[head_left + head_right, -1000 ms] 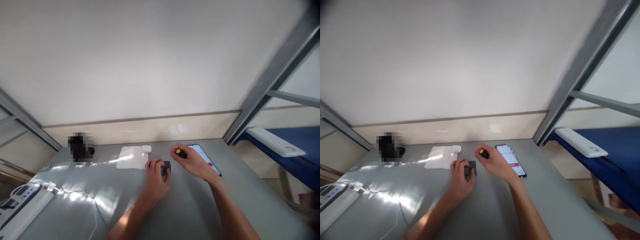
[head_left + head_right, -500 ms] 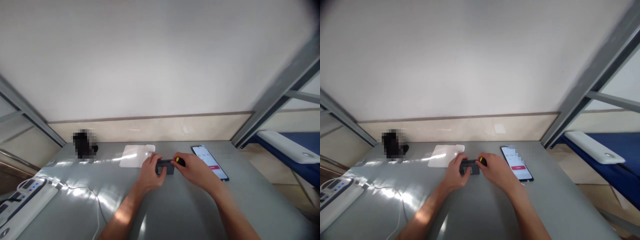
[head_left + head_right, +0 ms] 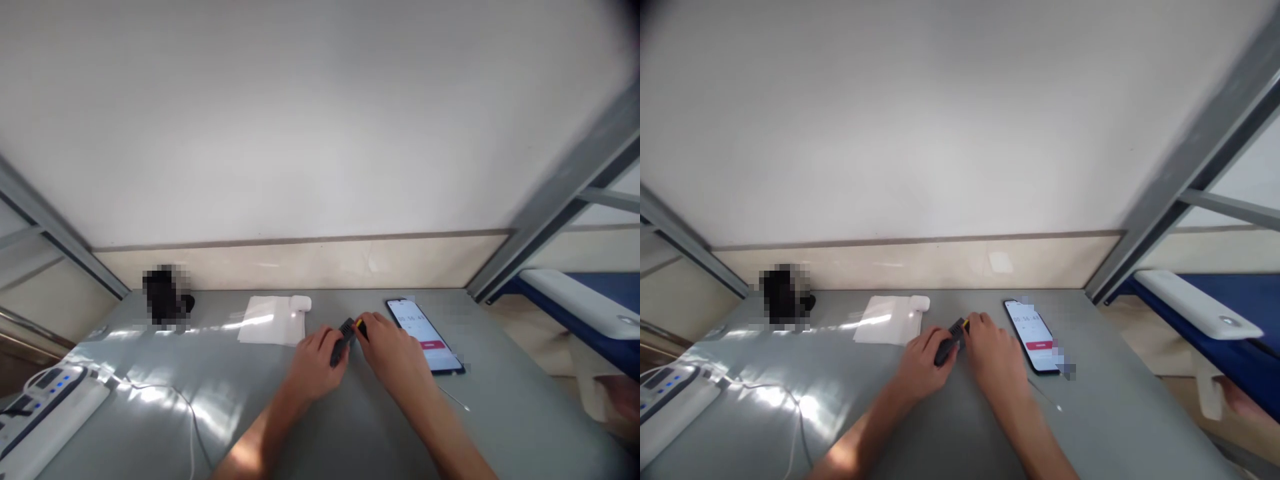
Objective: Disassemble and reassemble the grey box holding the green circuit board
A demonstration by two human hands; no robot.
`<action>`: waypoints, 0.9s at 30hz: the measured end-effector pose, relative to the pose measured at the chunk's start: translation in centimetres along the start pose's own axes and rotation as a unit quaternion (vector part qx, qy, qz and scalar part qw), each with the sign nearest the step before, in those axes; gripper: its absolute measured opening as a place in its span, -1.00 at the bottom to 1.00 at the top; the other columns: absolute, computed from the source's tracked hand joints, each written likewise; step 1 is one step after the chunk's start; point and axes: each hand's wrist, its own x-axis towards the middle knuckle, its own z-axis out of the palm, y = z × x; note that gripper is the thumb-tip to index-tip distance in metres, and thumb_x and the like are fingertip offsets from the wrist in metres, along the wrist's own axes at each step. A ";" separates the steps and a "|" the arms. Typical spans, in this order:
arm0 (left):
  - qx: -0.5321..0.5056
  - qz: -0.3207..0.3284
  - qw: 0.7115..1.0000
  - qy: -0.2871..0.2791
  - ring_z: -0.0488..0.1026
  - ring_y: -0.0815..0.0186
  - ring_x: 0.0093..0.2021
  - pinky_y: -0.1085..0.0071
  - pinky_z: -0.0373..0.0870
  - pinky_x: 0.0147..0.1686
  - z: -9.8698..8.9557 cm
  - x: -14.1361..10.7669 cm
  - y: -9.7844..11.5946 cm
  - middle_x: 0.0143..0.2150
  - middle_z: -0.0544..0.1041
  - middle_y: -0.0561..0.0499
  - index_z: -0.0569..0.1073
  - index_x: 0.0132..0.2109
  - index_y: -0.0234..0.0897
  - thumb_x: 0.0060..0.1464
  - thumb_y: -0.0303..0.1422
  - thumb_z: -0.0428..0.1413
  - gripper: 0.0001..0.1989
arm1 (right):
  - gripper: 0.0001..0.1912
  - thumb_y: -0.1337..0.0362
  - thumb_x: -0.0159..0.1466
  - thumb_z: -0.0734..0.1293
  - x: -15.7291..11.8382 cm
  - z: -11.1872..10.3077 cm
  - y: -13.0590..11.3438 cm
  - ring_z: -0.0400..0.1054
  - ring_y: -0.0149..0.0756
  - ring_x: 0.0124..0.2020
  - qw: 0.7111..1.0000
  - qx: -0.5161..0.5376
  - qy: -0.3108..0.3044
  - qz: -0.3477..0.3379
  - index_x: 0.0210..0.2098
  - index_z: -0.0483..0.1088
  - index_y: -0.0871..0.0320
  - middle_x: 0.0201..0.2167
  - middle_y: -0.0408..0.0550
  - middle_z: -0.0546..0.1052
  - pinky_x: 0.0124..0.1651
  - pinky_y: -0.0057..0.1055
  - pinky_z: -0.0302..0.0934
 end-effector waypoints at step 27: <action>0.050 -0.042 0.996 -0.054 0.65 0.17 -0.23 0.32 0.63 -0.30 0.5 -0.2 1.3 -0.16 0.62 -0.10 0.40 0.06 -0.21 0.29 -0.38 0.11 -0.79 | -0.77 0.19 0.54 0.22 0.4 1.0 0.4 0.61 -0.11 -0.28 1.000 -0.002 0.024 0.011 -0.16 0.47 0.10 -0.19 0.00 0.62 -0.46 -0.36 0.01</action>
